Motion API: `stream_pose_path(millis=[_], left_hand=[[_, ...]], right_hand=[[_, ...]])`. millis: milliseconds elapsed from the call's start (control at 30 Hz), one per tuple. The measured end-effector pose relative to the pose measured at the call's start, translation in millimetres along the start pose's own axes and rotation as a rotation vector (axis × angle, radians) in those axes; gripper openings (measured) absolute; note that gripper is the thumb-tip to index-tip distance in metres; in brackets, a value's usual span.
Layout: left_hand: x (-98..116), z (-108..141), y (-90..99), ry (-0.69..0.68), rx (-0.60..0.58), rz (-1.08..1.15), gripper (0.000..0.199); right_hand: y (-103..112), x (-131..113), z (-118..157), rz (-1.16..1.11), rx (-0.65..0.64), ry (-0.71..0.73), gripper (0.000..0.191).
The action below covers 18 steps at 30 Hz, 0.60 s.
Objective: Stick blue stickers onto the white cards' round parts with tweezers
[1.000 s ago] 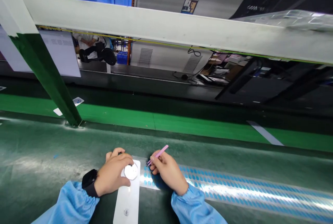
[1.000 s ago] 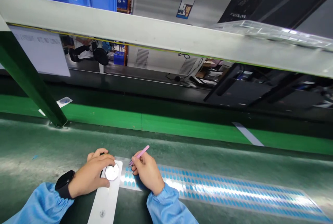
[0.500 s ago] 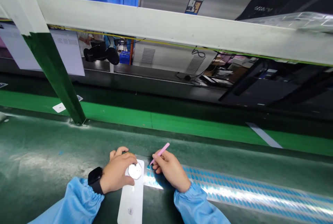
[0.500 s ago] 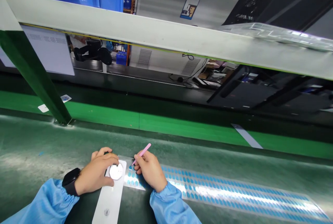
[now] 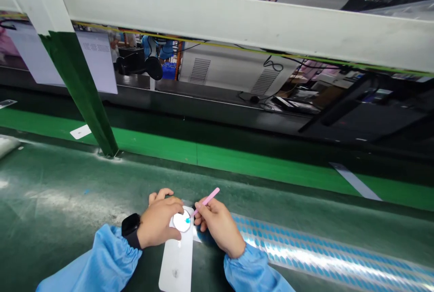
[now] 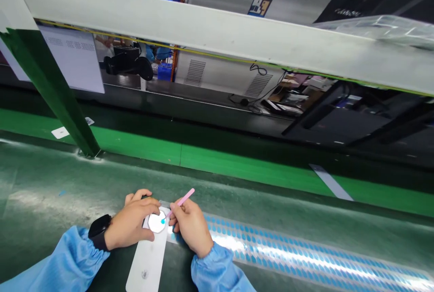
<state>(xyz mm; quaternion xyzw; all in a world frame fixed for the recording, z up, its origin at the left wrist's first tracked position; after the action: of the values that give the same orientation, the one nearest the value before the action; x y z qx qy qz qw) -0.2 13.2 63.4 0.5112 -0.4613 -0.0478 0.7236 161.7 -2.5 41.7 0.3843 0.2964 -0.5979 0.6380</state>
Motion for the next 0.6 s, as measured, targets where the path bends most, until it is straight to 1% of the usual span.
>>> stream_pose_path(millis=[167, 333, 600], left_hand=[[-0.8, 0.3, -1.5, 0.007, 0.009, -0.004, 0.044], [-1.8, 0.5, -2.2, -0.001, 0.014, -0.015, 0.044], [-2.0, 0.3, -2.1, -0.006, 0.017, -0.027, 0.045]], right_hand=[[-1.5, -0.2, 1.5, 0.053, 0.001, 0.006, 0.034], [-1.5, -2.3, 3.9, 0.039, 0.026, 0.002, 0.034], [-2.1, -1.5, 2.3, 0.052, 0.018, 0.007, 0.034]])
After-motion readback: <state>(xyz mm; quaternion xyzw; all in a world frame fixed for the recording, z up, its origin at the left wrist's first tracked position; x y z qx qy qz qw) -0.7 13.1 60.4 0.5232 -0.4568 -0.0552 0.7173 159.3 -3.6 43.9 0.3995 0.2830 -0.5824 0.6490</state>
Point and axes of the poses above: each hand's wrist, its own z-axis away from the middle knuckle, its own y-axis out of the back of the hand, x = y × z, the point moved 4 cm from there along -z, towards the middle knuckle, and after that the axes turned 12 degrees about -y, right-handed, at the moved point
